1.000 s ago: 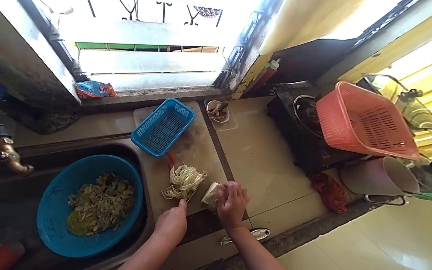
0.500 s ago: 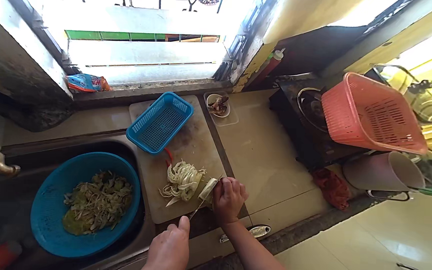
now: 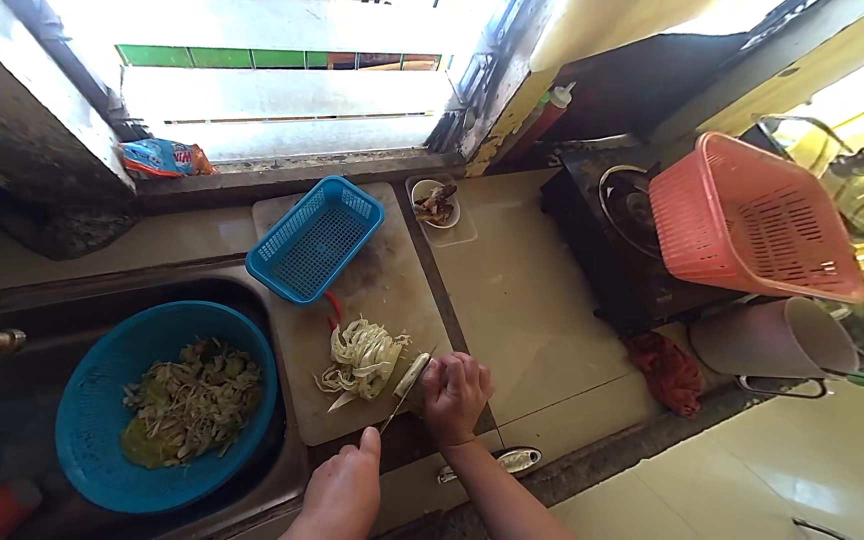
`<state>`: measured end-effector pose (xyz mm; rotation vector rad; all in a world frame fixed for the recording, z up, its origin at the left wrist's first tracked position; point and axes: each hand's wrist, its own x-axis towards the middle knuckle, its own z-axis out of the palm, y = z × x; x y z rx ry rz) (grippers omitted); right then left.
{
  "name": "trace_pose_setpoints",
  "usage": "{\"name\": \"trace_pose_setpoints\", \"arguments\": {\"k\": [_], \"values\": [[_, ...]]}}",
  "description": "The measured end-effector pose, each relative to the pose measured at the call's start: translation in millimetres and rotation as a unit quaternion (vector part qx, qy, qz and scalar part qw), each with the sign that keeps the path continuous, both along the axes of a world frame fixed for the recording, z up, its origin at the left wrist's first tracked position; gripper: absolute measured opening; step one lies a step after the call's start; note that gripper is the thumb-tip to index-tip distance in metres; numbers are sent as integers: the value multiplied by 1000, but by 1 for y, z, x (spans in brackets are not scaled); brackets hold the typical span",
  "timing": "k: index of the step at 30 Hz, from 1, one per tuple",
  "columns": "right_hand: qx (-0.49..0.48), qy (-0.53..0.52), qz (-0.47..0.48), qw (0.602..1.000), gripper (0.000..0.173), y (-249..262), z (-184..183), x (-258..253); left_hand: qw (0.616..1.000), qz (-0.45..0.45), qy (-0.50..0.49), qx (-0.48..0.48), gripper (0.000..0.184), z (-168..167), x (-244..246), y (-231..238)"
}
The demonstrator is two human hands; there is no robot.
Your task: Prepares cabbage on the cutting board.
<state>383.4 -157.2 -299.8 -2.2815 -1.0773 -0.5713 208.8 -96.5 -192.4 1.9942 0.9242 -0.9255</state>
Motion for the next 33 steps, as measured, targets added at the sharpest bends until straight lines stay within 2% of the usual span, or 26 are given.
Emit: {"name": "trace_pose_setpoints", "arguments": {"k": [7,17,23,27,31,33], "values": [[11,-4,3,1000,35,2,-1,1,999,23,-25,2,51,-40,46,7],[7,17,56,998,38,-6,0,9,999,-9,-15,38,41,-40,8,23],[37,62,155,985,40,-10,4,23,997,59,-40,-4,37,-40,11,24],[14,77,119,990,49,-24,14,18,996,73,-58,-13,38,-20,4,22],[7,10,77,997,33,-17,30,-9,995,67,-67,29,37,3,-8,16],[3,39,49,998,34,-15,34,-15,994,68,-73,50,34,10,-12,11]]}}
